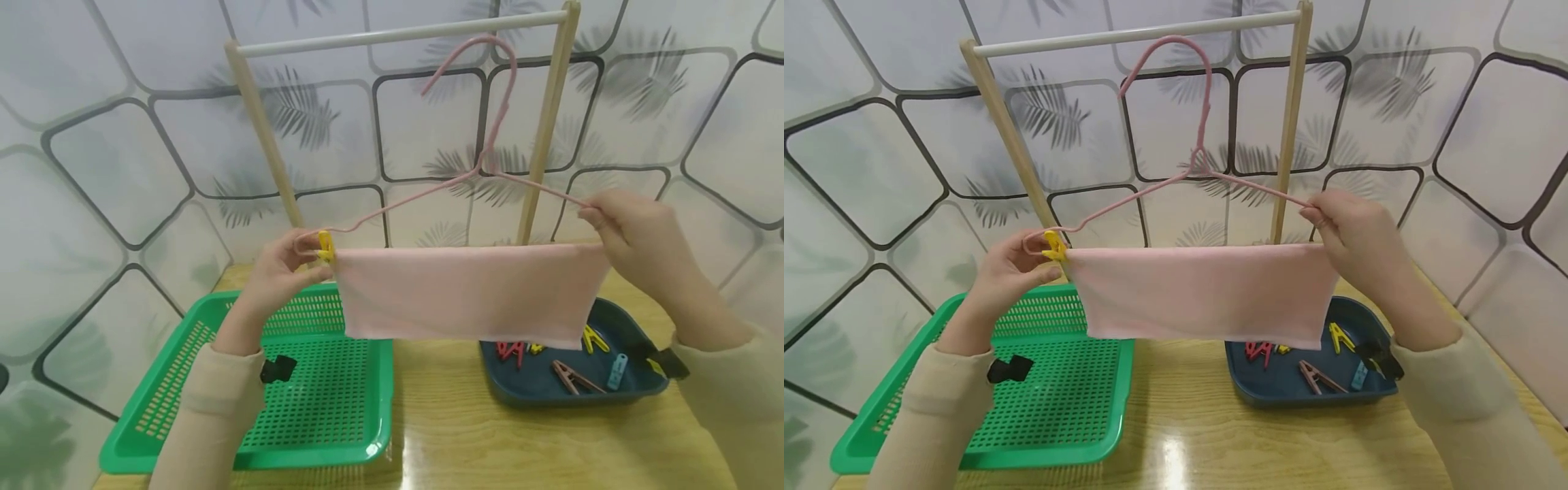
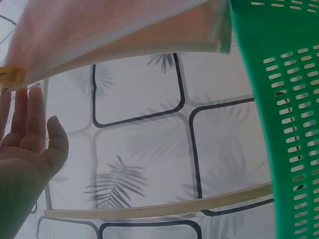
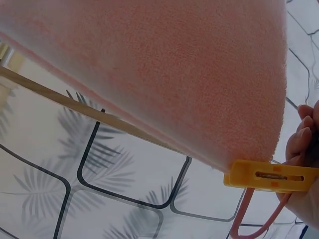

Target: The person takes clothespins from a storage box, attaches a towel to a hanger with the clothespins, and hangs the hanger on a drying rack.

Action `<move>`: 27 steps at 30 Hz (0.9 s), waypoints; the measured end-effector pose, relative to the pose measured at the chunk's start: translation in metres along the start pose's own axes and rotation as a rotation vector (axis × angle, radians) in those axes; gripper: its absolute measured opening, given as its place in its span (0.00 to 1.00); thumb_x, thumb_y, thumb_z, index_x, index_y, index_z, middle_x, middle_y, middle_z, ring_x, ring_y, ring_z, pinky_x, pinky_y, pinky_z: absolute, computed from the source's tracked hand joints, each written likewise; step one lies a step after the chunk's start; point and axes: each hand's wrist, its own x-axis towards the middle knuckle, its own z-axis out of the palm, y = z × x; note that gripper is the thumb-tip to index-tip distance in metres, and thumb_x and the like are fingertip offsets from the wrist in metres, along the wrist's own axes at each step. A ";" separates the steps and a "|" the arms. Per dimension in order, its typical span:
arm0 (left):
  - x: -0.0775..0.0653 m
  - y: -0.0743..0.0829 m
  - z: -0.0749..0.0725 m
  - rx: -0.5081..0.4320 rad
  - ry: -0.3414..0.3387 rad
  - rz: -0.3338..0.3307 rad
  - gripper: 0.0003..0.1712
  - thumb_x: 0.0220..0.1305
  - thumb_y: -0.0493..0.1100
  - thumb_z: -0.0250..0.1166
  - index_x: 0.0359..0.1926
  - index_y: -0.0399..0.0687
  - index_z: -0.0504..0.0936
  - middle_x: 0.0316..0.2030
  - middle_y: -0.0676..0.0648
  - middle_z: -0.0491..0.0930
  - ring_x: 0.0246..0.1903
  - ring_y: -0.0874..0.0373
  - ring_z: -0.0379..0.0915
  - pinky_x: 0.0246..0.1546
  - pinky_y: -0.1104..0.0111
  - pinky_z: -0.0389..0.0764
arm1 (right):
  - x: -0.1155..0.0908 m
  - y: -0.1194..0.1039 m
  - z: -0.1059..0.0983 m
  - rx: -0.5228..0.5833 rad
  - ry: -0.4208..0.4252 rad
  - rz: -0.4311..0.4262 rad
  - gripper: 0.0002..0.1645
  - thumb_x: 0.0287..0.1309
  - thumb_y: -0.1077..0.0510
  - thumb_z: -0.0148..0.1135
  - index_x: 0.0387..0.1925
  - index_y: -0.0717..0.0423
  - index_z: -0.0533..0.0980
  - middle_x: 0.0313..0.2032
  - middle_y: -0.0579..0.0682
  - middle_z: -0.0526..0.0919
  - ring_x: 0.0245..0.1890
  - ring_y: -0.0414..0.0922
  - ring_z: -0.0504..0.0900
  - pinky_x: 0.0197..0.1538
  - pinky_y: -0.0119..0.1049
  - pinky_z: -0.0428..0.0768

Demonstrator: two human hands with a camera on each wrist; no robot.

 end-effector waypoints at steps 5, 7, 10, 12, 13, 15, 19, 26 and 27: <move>-0.002 -0.007 -0.001 0.004 0.022 -0.035 0.11 0.54 0.28 0.60 0.40 0.30 0.74 0.36 0.49 0.76 0.35 0.59 0.76 0.33 0.69 0.76 | -0.001 0.004 -0.001 -0.004 0.007 -0.008 0.02 0.53 0.68 0.57 0.27 0.64 0.74 0.21 0.53 0.73 0.20 0.40 0.64 0.26 0.30 0.61; -0.002 -0.008 -0.001 0.018 0.035 -0.009 0.09 0.54 0.27 0.59 0.39 0.31 0.74 0.36 0.48 0.75 0.35 0.59 0.76 0.33 0.69 0.76 | -0.001 0.004 -0.001 -0.007 0.008 -0.008 0.02 0.53 0.67 0.57 0.27 0.65 0.74 0.21 0.53 0.74 0.20 0.41 0.64 0.26 0.30 0.61; 0.000 -0.009 0.001 0.022 0.042 0.051 0.10 0.53 0.23 0.57 0.38 0.29 0.72 0.37 0.49 0.75 0.35 0.59 0.75 0.33 0.69 0.76 | -0.001 0.004 -0.003 -0.007 0.014 -0.006 0.02 0.53 0.67 0.57 0.27 0.65 0.74 0.20 0.52 0.73 0.20 0.40 0.63 0.26 0.30 0.61; 0.000 -0.008 0.001 0.029 0.039 0.088 0.10 0.53 0.21 0.55 0.39 0.26 0.70 0.38 0.51 0.74 0.37 0.60 0.74 0.33 0.70 0.76 | 0.000 0.004 -0.003 -0.007 0.017 -0.004 0.02 0.53 0.67 0.57 0.27 0.65 0.75 0.20 0.52 0.73 0.20 0.40 0.63 0.26 0.30 0.61; 0.001 -0.008 0.001 0.034 0.039 0.101 0.10 0.53 0.20 0.55 0.38 0.26 0.70 0.38 0.52 0.73 0.38 0.60 0.73 0.34 0.71 0.75 | 0.000 0.004 -0.003 -0.009 0.018 -0.006 0.02 0.53 0.67 0.58 0.27 0.65 0.75 0.20 0.51 0.72 0.20 0.40 0.62 0.25 0.30 0.61; 0.001 -0.008 0.000 0.050 0.041 0.118 0.10 0.53 0.19 0.54 0.38 0.25 0.69 0.38 0.54 0.73 0.39 0.60 0.72 0.35 0.71 0.75 | 0.000 0.003 -0.003 -0.008 0.018 -0.005 0.02 0.53 0.67 0.58 0.26 0.64 0.75 0.20 0.51 0.72 0.20 0.40 0.62 0.25 0.30 0.61; 0.000 -0.008 -0.001 0.098 0.052 0.110 0.10 0.53 0.21 0.55 0.38 0.26 0.69 0.38 0.51 0.73 0.40 0.59 0.71 0.36 0.71 0.75 | 0.001 0.002 -0.003 -0.012 0.012 -0.001 0.04 0.53 0.66 0.57 0.25 0.64 0.74 0.19 0.50 0.71 0.19 0.40 0.61 0.24 0.28 0.60; -0.004 -0.008 -0.001 0.128 0.061 0.070 0.08 0.62 0.30 0.50 0.39 0.27 0.69 0.37 0.42 0.73 0.37 0.60 0.71 0.37 0.72 0.73 | 0.002 -0.001 0.000 -0.021 0.003 0.002 0.05 0.54 0.66 0.56 0.26 0.65 0.74 0.19 0.52 0.72 0.19 0.41 0.63 0.24 0.29 0.60; -0.005 -0.008 -0.001 0.132 0.069 0.071 0.08 0.64 0.32 0.48 0.38 0.27 0.69 0.35 0.43 0.72 0.36 0.61 0.70 0.37 0.72 0.73 | 0.002 -0.001 0.000 -0.023 -0.006 0.004 0.05 0.55 0.66 0.56 0.26 0.65 0.74 0.20 0.53 0.72 0.19 0.42 0.63 0.24 0.30 0.61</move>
